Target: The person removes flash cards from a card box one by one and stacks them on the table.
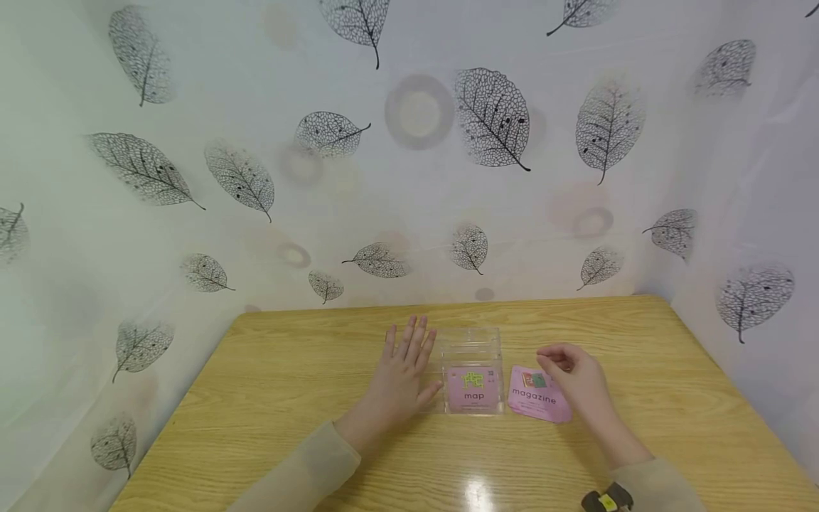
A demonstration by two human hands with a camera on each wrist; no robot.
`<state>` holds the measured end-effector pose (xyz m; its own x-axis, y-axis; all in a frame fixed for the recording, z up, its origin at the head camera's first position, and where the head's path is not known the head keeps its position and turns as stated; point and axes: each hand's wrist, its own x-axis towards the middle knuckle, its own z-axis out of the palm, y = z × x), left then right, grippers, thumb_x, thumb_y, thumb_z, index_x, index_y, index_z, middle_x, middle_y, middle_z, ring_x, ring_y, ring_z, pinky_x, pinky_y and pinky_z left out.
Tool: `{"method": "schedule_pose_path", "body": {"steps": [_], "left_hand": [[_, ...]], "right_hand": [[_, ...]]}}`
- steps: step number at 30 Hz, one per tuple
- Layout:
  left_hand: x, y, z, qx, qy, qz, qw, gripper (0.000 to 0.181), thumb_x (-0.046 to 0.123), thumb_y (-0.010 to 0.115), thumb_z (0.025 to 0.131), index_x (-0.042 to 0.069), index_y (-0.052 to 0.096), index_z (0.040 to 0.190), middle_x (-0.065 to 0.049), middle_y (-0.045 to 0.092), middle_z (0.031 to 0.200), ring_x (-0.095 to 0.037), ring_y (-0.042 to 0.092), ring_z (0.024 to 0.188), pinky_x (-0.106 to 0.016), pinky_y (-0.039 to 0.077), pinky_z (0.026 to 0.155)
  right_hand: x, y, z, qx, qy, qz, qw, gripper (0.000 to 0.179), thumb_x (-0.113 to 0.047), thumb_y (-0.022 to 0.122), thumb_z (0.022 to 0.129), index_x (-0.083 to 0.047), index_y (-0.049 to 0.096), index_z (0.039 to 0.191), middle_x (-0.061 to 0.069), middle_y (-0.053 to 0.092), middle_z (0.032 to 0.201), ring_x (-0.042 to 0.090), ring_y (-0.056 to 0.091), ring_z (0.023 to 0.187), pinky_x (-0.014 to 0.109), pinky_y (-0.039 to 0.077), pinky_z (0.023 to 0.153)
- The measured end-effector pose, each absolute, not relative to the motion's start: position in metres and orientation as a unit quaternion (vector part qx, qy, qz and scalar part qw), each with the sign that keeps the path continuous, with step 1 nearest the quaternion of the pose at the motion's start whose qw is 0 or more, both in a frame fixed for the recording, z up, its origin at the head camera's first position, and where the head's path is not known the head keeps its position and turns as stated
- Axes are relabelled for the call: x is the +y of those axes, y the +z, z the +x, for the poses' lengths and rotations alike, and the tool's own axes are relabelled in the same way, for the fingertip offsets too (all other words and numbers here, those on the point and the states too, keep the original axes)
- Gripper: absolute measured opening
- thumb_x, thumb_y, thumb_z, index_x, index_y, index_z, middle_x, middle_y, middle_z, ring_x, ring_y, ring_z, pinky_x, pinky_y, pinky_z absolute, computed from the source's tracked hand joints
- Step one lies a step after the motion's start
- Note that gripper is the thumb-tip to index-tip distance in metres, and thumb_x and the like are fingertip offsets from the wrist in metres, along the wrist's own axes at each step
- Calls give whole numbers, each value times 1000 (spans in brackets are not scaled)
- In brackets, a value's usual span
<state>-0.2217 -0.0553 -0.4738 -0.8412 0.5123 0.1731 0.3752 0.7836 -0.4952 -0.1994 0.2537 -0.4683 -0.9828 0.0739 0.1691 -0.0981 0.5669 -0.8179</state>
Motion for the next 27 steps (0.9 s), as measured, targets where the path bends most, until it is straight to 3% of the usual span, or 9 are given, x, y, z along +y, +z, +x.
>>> {"method": "schedule_pose_path", "body": {"steps": [27], "left_hand": [[-54,-472,-220,-937,212,-238,144,85,68,14,92,10,-1,152,-18,-18,155,-34,-3,145,-55,7,115]], "right_hand": [[236,-466,-194,-877,470,32,96,23,-25,64,91,-5,66,101,7,66,92,3,57,73,17,48,64]]}}
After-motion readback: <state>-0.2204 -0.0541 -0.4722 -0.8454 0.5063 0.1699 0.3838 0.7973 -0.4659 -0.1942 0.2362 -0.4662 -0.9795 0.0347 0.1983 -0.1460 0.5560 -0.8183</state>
